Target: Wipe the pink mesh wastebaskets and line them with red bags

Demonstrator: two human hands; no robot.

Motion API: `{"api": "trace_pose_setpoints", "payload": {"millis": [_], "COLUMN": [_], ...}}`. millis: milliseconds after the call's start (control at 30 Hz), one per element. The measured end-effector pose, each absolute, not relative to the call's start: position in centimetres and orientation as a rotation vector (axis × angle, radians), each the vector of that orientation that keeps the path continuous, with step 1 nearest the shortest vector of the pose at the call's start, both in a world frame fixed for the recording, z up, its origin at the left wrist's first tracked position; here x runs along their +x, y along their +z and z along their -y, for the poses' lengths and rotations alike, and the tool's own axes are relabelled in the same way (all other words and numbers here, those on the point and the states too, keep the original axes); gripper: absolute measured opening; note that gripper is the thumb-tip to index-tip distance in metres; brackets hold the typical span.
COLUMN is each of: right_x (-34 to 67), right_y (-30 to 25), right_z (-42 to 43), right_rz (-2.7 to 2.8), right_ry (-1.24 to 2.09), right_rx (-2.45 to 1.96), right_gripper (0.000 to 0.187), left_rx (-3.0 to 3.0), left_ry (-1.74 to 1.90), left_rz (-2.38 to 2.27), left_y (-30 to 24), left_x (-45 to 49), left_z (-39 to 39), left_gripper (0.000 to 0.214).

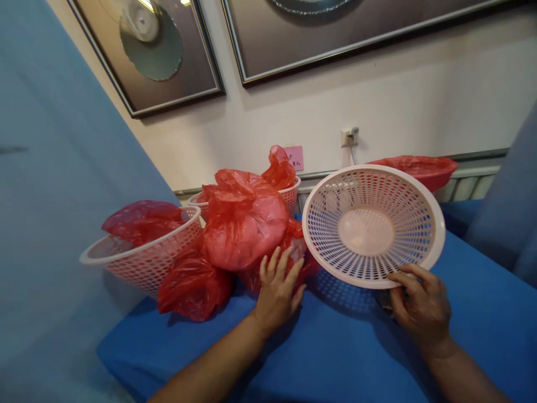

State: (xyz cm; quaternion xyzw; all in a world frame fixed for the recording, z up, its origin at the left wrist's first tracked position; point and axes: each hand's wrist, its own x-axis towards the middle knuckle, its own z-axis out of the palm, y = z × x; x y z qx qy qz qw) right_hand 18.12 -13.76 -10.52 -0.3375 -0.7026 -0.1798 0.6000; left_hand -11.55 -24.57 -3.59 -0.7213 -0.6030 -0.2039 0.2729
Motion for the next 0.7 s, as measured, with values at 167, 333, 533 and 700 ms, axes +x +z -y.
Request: {"api": "trace_pose_setpoints", "payload": {"millis": [167,333,533,700], "right_x": [17.8,16.2,12.7,10.6], "right_y": [-9.9,-9.3,-9.1,-9.7], "right_z": [14.7,16.0,18.5,20.6], "right_rz": [1.649,1.729,1.914,2.114], "right_ry": [-0.517,-0.599,-0.469,-0.355], "right_rx": [-0.768,-0.725,-0.585,-0.405], "right_gripper": [0.019,0.027,0.027,0.028], "left_rx": [-1.753,-1.87,-2.191,-2.44], "left_ry": [-0.681,-0.88,-1.544,-2.311], "left_rz": [1.632,1.611,1.761,1.957], "left_y": [-4.4,-4.4,-2.3,1.0], "left_x": [-13.6,-13.5,-9.1,-3.9], "left_z": [27.4,27.8,24.7,20.7], "left_gripper": [0.051,0.047,0.048,0.069]}}
